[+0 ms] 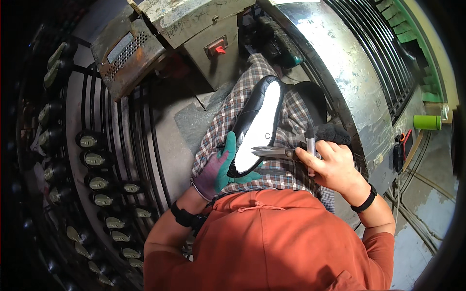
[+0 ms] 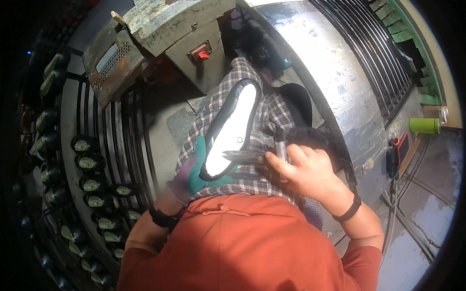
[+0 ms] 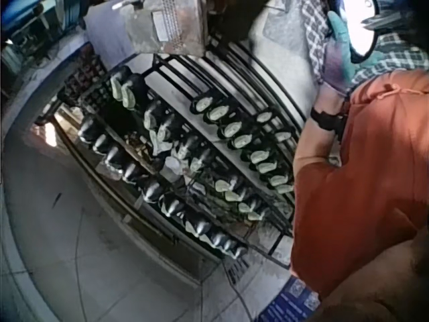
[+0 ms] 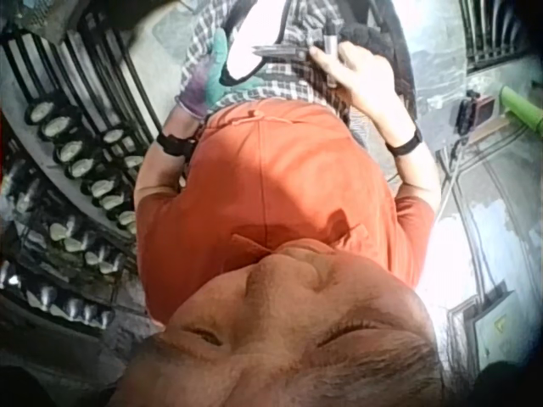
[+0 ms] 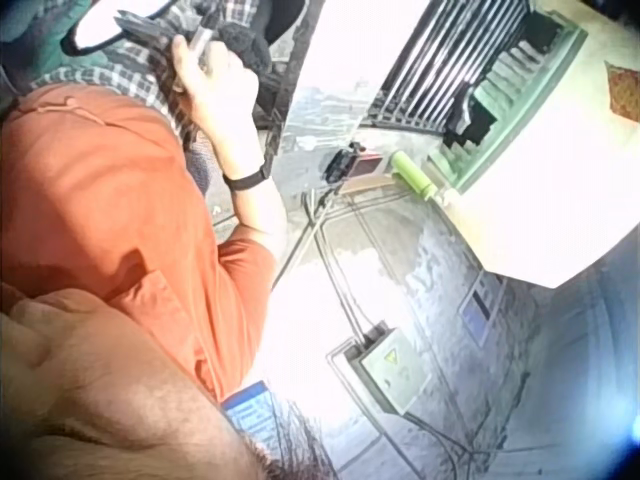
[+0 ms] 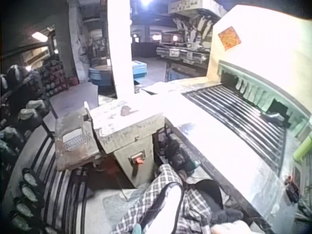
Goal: The recorder is marking and trimming shoe components using a pen and scissors in an industrial setting.
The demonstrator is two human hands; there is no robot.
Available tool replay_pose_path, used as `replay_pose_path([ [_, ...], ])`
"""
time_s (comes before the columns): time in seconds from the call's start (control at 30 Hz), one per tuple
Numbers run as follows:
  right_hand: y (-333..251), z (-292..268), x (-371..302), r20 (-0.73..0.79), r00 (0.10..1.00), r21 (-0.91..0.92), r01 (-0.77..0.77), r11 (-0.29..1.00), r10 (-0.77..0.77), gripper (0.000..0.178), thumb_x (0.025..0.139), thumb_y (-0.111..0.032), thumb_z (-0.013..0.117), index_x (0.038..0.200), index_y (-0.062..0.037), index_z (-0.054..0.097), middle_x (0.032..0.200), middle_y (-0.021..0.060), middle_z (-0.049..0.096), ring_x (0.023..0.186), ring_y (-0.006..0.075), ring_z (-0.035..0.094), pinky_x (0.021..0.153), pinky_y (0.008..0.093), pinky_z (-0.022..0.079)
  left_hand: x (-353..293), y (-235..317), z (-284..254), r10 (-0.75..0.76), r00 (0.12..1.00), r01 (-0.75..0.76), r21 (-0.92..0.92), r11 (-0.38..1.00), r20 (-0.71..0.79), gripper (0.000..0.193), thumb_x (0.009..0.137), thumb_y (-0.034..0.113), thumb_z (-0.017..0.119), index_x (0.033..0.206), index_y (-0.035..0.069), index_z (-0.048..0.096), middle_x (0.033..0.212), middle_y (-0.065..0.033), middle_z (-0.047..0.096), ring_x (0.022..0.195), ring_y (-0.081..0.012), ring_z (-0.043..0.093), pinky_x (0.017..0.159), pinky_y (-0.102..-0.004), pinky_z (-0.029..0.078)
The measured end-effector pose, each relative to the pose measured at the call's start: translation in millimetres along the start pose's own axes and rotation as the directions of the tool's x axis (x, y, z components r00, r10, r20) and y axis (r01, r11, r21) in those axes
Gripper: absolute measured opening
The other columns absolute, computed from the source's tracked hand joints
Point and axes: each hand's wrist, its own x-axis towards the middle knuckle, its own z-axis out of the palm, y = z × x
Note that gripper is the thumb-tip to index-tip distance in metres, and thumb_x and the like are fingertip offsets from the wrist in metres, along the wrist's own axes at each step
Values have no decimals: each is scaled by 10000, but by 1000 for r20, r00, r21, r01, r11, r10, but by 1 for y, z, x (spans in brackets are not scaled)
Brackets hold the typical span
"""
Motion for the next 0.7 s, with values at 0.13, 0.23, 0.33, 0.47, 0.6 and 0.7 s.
replay_pose_path([
  [0.13, -1, -2, 2, -21, 1000, 5, 5, 1000, -5, 695, 522, -211, 773, 1196, -252, 605, 771, 15, 470, 599, 162, 521, 459, 300, 416, 3, -1, -1, -4, 1000, 5, -56, 998, 26, 696, 959, 603, 317, 1366, 48, 418, 1231, -139, 574, 1036, -250, 631, 839, -422, 578],
  [0.23, -1, 3, 2, -42, 999, -11, 16, 1000, -17, 698, 527, -206, 772, 1205, -247, 609, 757, 11, 456, 589, 159, 504, 466, 303, 410, 2, -1, -5, -20, 998, 23, -63, 998, 56, 628, 979, 540, 368, 1371, 51, 409, 1259, -140, 553, 1082, -242, 605, 851, -414, 574],
  [0.33, 2, 5, 3, -109, 991, -86, 69, 994, -79, 698, 529, -219, 779, 1205, -255, 608, 752, 3, 456, 573, 144, 499, 452, 290, 409, 4, -24, -31, -6, 1000, 8, -95, 995, 27, 552, 988, 458, 427, 1366, 55, 417, 1280, -141, 530, 1115, -241, 577, 864, -424, 568],
  [0.47, 10, 0, 6, -111, 980, -192, 143, 971, -167, 505, 665, -242, 701, 1160, -261, 602, 732, -4, 461, 561, 135, 515, 418, 256, 424, 5, -34, -40, 222, 974, -217, 425, 879, 37, 692, 994, 556, 257, 1448, 34, 262, 1333, -145, 470, 1153, -267, 557, 883, -431, 545],
  [0.6, 6, -9, 8, 6, 998, 7, 62, 998, -62, 655, 547, -213, 768, 1184, -242, 617, 778, 20, 470, 606, 169, 531, 476, 313, 418, 5, -17, -11, 35, 999, -40, -126, 991, -42, 603, 978, 500, 420, 1332, 12, 441, 1260, -148, 546, 1069, -259, 620, 862, -438, 565],
  [0.7, 8, -7, 2, -6, 1000, 17, 16, 1000, -16, 664, 545, -204, 768, 1190, -240, 611, 781, 25, 470, 607, 175, 531, 475, 308, 414, 2, -1, 4, 4, 1000, -3, -36, 999, 12, 674, 967, 574, 355, 1324, 11, 453, 1197, -158, 587, 1054, -253, 627, 859, -407, 568],
])
